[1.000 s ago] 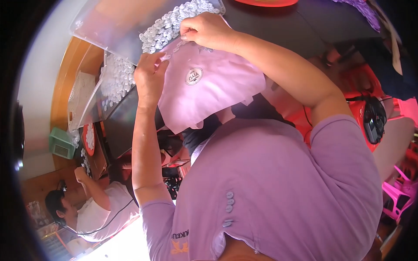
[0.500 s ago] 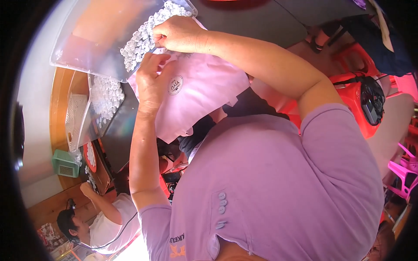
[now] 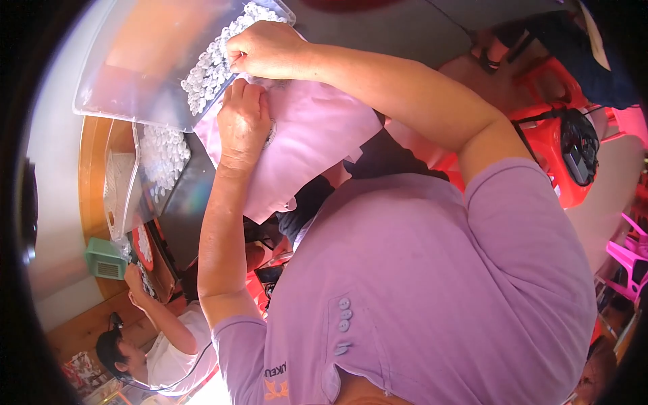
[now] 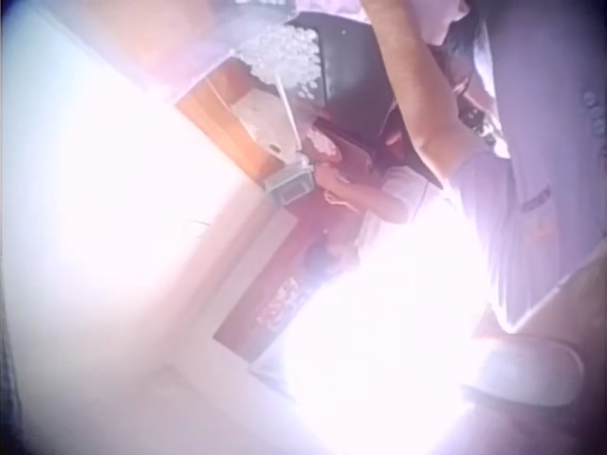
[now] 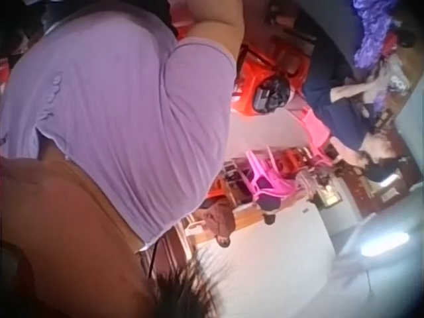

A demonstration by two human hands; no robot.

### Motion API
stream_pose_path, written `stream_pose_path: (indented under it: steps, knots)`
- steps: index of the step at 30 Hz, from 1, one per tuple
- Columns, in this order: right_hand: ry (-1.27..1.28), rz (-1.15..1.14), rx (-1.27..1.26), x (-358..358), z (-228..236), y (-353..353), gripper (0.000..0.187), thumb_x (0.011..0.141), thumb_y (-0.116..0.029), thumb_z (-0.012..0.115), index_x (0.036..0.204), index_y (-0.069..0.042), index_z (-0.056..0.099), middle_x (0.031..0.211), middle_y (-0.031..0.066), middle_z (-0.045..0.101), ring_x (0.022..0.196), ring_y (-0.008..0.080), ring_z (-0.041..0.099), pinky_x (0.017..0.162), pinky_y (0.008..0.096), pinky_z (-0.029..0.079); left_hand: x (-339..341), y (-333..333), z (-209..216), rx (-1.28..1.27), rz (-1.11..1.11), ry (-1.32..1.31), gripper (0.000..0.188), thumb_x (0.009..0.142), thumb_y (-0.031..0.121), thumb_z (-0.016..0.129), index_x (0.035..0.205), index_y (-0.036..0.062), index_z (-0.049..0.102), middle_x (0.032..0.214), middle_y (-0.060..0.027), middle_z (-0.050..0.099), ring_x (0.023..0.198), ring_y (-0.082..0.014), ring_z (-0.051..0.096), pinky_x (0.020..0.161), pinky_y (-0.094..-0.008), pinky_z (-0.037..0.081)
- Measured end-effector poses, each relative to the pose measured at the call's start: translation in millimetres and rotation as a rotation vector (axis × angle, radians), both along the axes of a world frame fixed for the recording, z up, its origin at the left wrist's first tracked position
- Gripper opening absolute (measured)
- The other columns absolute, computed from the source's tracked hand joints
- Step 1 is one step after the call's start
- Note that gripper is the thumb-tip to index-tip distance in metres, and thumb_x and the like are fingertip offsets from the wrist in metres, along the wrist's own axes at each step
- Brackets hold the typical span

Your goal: Attaching small white decorative items to a pink fabric piece using manual dexterity.

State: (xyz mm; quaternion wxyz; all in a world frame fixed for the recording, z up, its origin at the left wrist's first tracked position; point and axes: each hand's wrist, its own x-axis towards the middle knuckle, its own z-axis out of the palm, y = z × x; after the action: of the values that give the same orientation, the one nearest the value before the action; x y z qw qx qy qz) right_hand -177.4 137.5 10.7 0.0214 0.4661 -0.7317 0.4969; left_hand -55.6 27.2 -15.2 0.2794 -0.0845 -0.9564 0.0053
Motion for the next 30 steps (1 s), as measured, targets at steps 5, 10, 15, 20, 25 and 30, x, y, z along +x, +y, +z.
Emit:
stream_pose_path:
  steps: [5, 10, 15, 20, 25, 30]
  knots:
    - [-0.012, -0.007, -0.013, -0.4, 2.0, 1.5, 0.012, 0.078, -0.022, 0.065, 0.077, -0.01, 0.066, 0.073, 0.0053, 0.066, 0.073, 0.025, 0.064, 0.068, 0.0397, 0.047, -5.1, -4.0, -0.2, -0.046, -0.029, -0.006, 0.008, 0.075, 0.003, 0.063, 0.078, 0.004, 0.055, 0.08, -0.0112, 0.054, 0.075, -0.0302, 0.057, 0.061, -0.0415, 0.049]
    - [0.004, -0.033, -0.058, -1.2, 1.7, 4.5, 0.013, 0.079, -0.02, 0.065, 0.08, -0.007, 0.065, 0.071, 0.0063, 0.065, 0.067, 0.0213, 0.061, 0.063, 0.0344, 0.045, -6.2, -7.7, -1.8, 0.011, -0.039, 0.009, 0.01, 0.072, 0.007, 0.064, 0.075, 0.0043, 0.055, 0.081, -0.0118, 0.054, 0.076, -0.0299, 0.057, 0.059, -0.0402, 0.052]
    - [0.025, -0.028, -0.076, -2.2, 0.9, 1.2, 0.013, 0.079, -0.02, 0.065, 0.08, -0.007, 0.066, 0.072, 0.0066, 0.065, 0.067, 0.0212, 0.061, 0.064, 0.0339, 0.045, -3.2, -13.4, 1.8, -0.028, -0.105, 0.002, 0.008, 0.074, 0.004, 0.062, 0.076, 0.0041, 0.054, 0.081, -0.0115, 0.053, 0.077, -0.0302, 0.057, 0.059, -0.0404, 0.052]
    - [0.023, -0.02, -0.107, -2.5, 1.2, 1.7, 0.012, 0.079, -0.019, 0.065, 0.08, -0.007, 0.066, 0.073, 0.0067, 0.066, 0.067, 0.021, 0.062, 0.064, 0.0334, 0.046, -6.3, -13.6, 2.0, -0.014, -0.067, -0.047, 0.008, 0.077, 0.001, 0.062, 0.08, 0.0032, 0.054, 0.081, -0.0125, 0.053, 0.076, -0.0318, 0.056, 0.065, -0.042, 0.048]
    - [0.076, -0.023, -0.118, -1.7, -0.1, 1.7, 0.011, 0.079, -0.017, 0.065, 0.08, -0.007, 0.065, 0.071, 0.0066, 0.066, 0.066, 0.0222, 0.062, 0.063, 0.0335, 0.046, -7.7, -21.2, -1.6, 0.067, -0.073, -0.009, 0.009, 0.075, 0.002, 0.062, 0.08, 0.003, 0.054, 0.079, -0.0131, 0.053, 0.074, -0.0325, 0.057, 0.063, -0.042, 0.048]
    - [0.09, -0.015, -0.103, 0.4, -0.1, 4.1, 0.009, 0.079, -0.016, 0.065, 0.082, -0.007, 0.065, 0.072, 0.0068, 0.066, 0.066, 0.0225, 0.062, 0.063, 0.034, 0.046, 1.9, -22.0, 5.6, 0.545, 0.014, -0.048, 0.006, 0.076, 0.004, 0.063, 0.079, 0.0017, 0.059, 0.078, -0.0104, 0.059, 0.066, -0.0249, 0.059, 0.062, -0.0349, 0.049]
